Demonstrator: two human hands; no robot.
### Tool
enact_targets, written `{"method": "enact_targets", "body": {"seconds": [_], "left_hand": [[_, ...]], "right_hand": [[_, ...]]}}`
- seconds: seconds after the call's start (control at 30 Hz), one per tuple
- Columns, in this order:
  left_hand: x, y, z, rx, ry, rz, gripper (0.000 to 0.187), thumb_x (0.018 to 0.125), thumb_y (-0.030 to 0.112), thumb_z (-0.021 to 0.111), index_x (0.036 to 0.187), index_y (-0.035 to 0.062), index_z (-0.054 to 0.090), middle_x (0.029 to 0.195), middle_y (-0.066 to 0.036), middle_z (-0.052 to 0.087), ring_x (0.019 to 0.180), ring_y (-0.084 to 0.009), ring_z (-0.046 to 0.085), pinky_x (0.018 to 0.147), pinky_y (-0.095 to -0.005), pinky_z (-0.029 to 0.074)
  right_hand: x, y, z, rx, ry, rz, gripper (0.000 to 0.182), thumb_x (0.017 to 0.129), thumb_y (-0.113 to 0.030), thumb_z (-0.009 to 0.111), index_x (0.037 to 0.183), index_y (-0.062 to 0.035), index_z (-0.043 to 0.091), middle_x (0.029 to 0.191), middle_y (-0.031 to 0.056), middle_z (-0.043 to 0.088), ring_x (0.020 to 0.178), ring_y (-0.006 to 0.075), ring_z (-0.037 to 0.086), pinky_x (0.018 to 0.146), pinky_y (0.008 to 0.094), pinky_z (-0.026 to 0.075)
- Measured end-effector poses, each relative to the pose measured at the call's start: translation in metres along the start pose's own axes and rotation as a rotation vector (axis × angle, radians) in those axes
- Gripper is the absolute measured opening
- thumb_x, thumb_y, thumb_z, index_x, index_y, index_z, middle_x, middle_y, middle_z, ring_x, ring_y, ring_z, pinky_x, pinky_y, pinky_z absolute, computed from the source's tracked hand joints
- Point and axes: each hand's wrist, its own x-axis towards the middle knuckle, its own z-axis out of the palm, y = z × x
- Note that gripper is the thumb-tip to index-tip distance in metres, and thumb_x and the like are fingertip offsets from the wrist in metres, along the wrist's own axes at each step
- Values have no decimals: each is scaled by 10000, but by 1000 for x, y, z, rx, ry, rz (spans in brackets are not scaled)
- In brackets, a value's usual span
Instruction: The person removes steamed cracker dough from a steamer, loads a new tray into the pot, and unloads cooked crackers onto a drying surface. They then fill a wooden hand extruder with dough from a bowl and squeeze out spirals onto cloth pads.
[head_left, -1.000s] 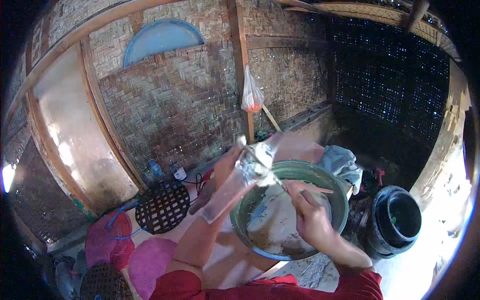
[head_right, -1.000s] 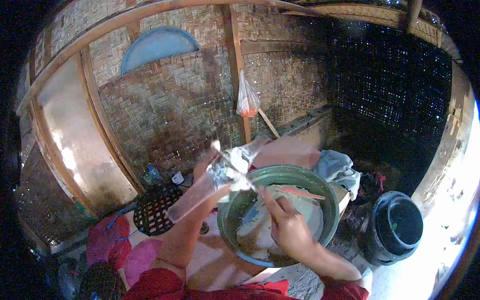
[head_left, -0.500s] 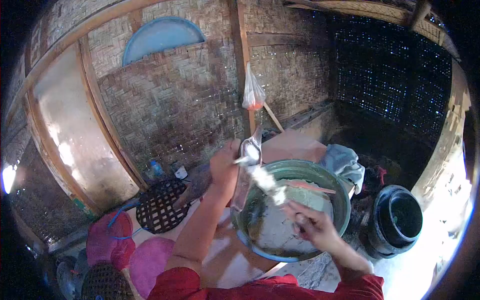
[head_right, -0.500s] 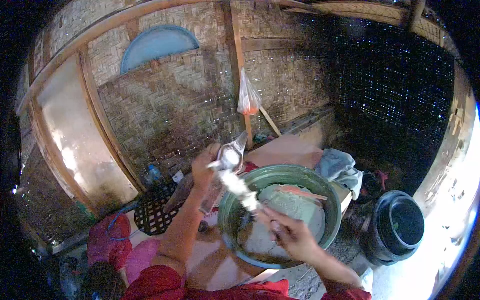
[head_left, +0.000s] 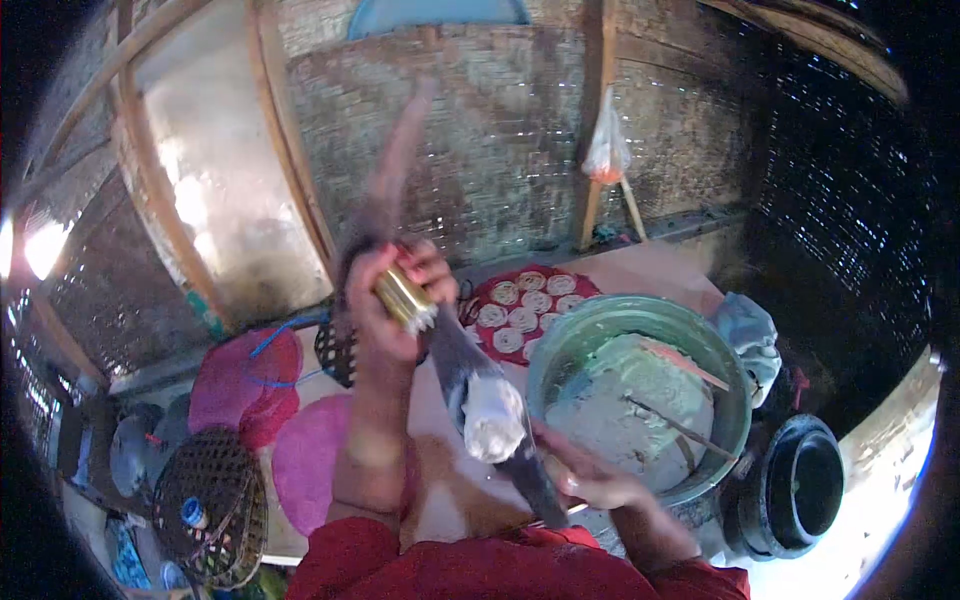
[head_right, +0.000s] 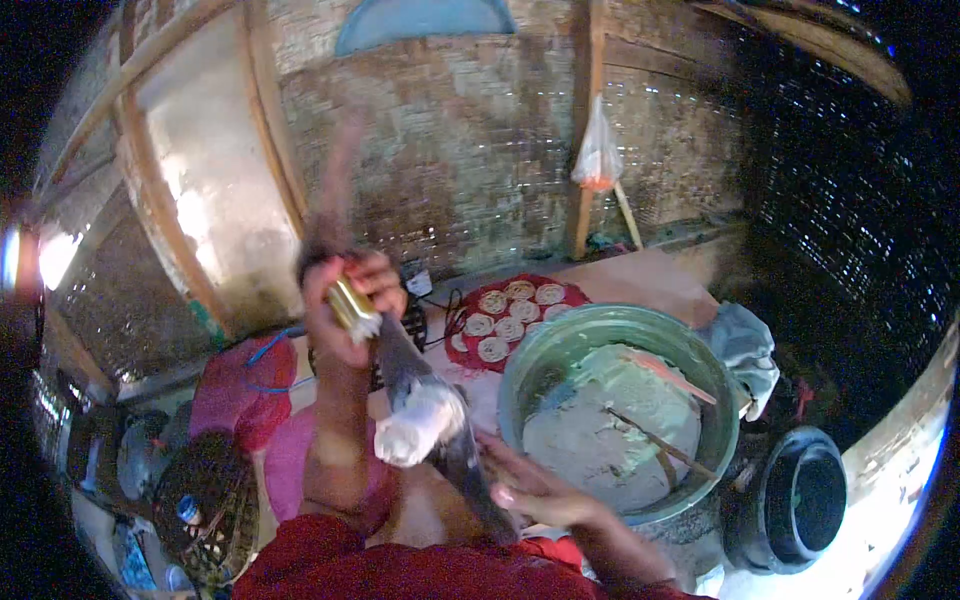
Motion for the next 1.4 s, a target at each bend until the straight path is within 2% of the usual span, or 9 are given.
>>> {"method": "enact_targets", "body": {"seconds": [0.23, 0.43, 0.5, 0.6, 0.9, 1.07, 1.17, 1.23, 1.4], "left_hand": [[-147, 63, -151, 1158, 836, 296, 306, 846, 210, 593, 1123, 79, 580, 1028, -72, 635, 843, -173, 602, 739, -292, 497], [-264, 50, -75, 1250, 687, 121, 526, 695, 229, 767, 1141, 52, 551, 1111, -81, 600, 960, -199, 590, 825, -350, 482], [-273, 62, -66, 1630, 622, -140, 566, 639, 217, 802, 1130, 62, 566, 1082, -102, 623, 986, -227, 600, 847, -369, 478], [-271, 81, -39, 1915, 523, -433, 477, 644, 216, 792, 1064, 83, 610, 1013, -108, 650, 948, -220, 621, 845, -350, 480], [-309, 98, -24, 1667, 236, -390, 348, 700, 319, 748, 925, 79, 635, 779, -143, 642, 693, -250, 622, 619, -398, 464], [-335, 83, -41, 1353, 532, -265, 324, 757, 335, 709, 891, 58, 607, 671, -111, 596, 596, -206, 579, 563, -355, 432], [-341, 101, -26, 1513, 538, 4, 350, 751, 343, 727, 879, 39, 610, 696, -101, 614, 648, -189, 589, 590, -348, 439], [-324, 137, 4, 1287, 359, -335, 693, 699, 242, 788, 1261, 43, 434, 1117, -146, 559, 931, -245, 567, 807, -380, 476], [-255, 177, 21, 418, 22, 450, 884, 807, 373, 688, 1435, 65, 147, 1265, -138, 462, 982, -225, 561, 905, -370, 442]], "right_hand": [[24, 51, 24, 762, 127, 679, 253, 888, -285, 546, 945, -42, 505, 735, 54, 504, 344, 71, 341, 316, 238, 339], [74, 10, 61, -423, 382, 314, 346, 843, -84, 571, 1142, -11, 414, 741, 105, 561, 469, 218, 531, 447, 297, 451], [92, 21, 72, -1223, 266, -212, 618, 800, -17, 568, 1350, 0, 284, 1017, 265, 583, 721, 389, 630, 598, 387, 516], [114, 4, 114, -1127, -33, -164, 775, 774, 15, 547, 1432, -8, 139, 1183, 335, 500, 905, 475, 593, 770, 449, 495], [136, 17, 171, -1176, -390, 67, 836, 740, 23, 537, 1449, -41, 100, 1210, 284, 504, 975, 379, 596, 813, 395, 492], [143, 39, 177, -1019, -444, 320, 869, 720, 89, 539, 1455, -66, 101, 1271, 262, 463, 1060, 336, 546, 883, 386, 443], [139, 45, 128, 6, -627, 738, 815, 743, -32, 550, 1444, -45, 135, 1266, 259, 468, 1075, 340, 537, 913, 424, 419], [132, 49, 112, 315, -654, 849, 790, 752, -115, 525, 1440, -33, 144, 1263, 264, 468, 1079, 346, 535, 919, 432, 414], [117, 73, 109, 593, -648, 996, 784, 774, -322, 461, 1429, -5, 169, 1258, 276, 469, 1088, 360, 530, 935, 452, 399]]}}
